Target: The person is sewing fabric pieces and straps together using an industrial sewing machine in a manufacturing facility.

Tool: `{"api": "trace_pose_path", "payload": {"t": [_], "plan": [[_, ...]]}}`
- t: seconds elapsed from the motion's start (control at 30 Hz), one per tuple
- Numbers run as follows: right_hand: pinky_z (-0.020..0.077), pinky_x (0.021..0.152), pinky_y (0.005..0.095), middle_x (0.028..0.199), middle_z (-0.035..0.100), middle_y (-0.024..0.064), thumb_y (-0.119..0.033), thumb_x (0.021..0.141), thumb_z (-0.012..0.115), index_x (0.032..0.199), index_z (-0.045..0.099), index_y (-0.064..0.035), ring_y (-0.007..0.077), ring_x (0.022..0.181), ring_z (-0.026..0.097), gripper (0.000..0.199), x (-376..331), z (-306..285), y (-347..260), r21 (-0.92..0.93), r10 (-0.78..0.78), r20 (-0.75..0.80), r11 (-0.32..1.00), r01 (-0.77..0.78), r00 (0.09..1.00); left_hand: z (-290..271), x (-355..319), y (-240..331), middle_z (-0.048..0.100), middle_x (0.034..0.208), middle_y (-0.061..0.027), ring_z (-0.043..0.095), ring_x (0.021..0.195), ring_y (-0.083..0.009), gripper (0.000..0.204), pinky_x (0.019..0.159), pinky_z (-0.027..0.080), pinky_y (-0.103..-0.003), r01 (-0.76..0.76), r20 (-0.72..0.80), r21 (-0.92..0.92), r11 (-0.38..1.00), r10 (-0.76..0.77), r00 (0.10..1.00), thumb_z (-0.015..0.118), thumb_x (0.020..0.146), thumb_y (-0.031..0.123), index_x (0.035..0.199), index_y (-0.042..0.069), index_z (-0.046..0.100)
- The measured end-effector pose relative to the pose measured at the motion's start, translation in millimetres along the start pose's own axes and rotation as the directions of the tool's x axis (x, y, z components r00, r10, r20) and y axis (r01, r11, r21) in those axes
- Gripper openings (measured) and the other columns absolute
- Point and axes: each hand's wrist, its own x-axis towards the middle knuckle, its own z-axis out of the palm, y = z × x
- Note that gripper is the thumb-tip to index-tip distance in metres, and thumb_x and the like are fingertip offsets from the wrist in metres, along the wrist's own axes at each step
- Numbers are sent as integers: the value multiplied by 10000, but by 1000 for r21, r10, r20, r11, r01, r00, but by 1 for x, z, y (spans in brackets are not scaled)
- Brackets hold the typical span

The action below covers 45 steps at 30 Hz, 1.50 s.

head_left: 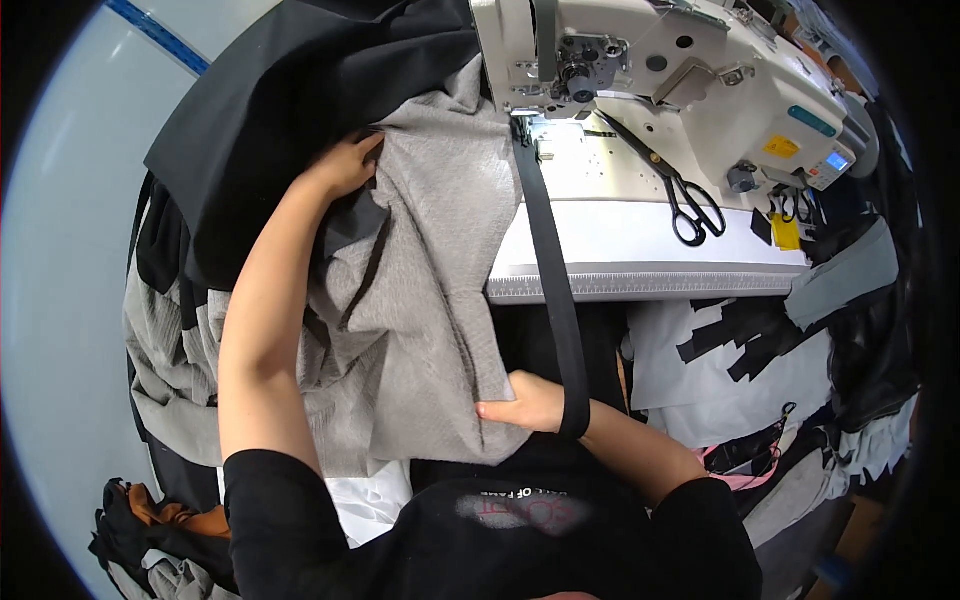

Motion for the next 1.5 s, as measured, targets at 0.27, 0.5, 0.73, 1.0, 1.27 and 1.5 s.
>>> {"api": "trace_pose_path", "payload": {"t": [0.27,0.5,0.73,1.0,1.27,1.5], "plan": [[485,947,329,1115,670,133,-136,966,659,1213,559,77,162,1058,611,341,-8,15,-35,39,-353,-520,900,435,778,-48,-72,224,430,1485,-229,447,1373,-393,437,1111,367,-567,-503,-310,132,854,517,798,578,908,162,1345,139,583],[513,919,335,1187,671,204,-14,965,572,1422,473,9,241,1097,675,468,-42,11,-40,-324,-479,-719,872,366,504,-25,-103,207,680,1210,-190,719,977,-324,290,806,599,-372,-464,-646,-414,783,106,756,664,851,31,1140,7,653],[535,862,374,1153,674,232,-14,945,583,1322,571,18,368,1026,677,379,-60,-8,-36,-599,-575,-581,781,176,575,-24,-169,197,699,1070,-128,578,594,-204,601,542,498,-327,-163,-347,-178,970,93,933,659,763,62,1360,33,598],[529,702,412,957,653,205,-27,933,596,1274,584,29,377,828,661,346,-60,-13,-41,-682,-599,-593,728,59,538,-45,-161,244,582,1333,-263,577,1239,-395,501,1045,477,-461,-425,-334,-252,870,334,882,675,820,112,1266,-103,598],[495,610,409,839,599,165,-23,930,595,1244,598,27,346,712,628,318,-64,-19,-57,-680,-560,-606,733,-2,565,-29,-160,253,581,1345,-249,554,1287,-384,495,1085,452,-502,-404,-278,-360,841,316,907,682,797,101,1243,-102,613],[489,571,418,803,567,151,-18,911,608,1177,638,0,350,663,611,268,-50,-47,-61,-801,-677,-535,597,-47,506,-11,-123,235,631,1239,-189,562,1269,-355,367,1102,408,-531,-414,-365,-530,740,241,899,668,842,65,1187,-60,657]]}}
